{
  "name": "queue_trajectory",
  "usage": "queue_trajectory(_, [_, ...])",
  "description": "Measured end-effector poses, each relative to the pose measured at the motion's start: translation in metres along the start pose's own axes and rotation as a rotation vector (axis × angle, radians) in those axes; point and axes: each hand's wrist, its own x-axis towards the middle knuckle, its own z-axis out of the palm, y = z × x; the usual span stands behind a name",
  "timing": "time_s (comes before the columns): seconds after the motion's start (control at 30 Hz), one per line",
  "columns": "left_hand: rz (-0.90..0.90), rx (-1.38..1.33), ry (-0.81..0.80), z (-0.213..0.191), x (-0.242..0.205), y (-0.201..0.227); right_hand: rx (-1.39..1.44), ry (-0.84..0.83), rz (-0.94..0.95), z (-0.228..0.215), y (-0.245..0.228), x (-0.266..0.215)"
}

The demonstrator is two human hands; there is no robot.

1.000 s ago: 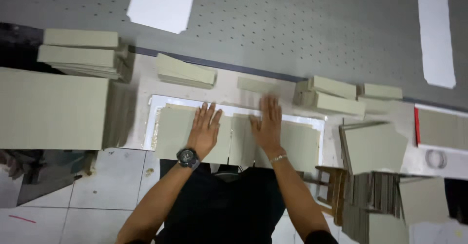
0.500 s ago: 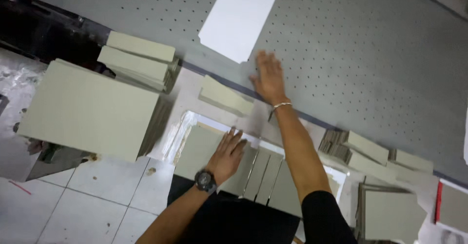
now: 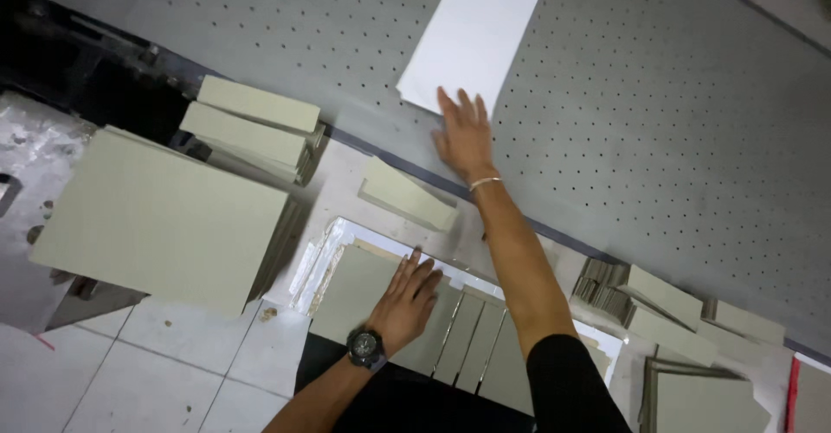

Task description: The person repeatedly places a red cover sheet over a stack of beige book blocks on a table, smooths it down, and then removes it. They then pick up individual beige book blocks from a nearby stack and place them onto the table. This sequence is repeated multiple times throughout the video.

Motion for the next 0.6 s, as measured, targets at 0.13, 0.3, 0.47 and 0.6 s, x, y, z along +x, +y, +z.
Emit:
queue_trajectory(0.13, [-0.014, -0.091, 0.044, -0.008, 0.003, 0.002, 0.128, 0.558, 0.076, -0.002, 0.059, -0.001])
queue_trajectory(0.3, [0.003, -0.12, 0.085, 0.009, -0.004, -0.007, -0.053, 0.579, 0.13, -0.141, 0.072, -0.046])
queue_trajectory(0.47, [0.009, -0.204, 0.111, 0.007, -0.009, -0.01, -0.07, 0.546, 0.259, -0.294, 0.041, -0.135])
queue_trajectory(0.6, [0.032, -0.293, 0.196, 0.001, -0.01, -0.005, -0.422, 0.646, 0.013, -0.39, 0.044, -0.232])
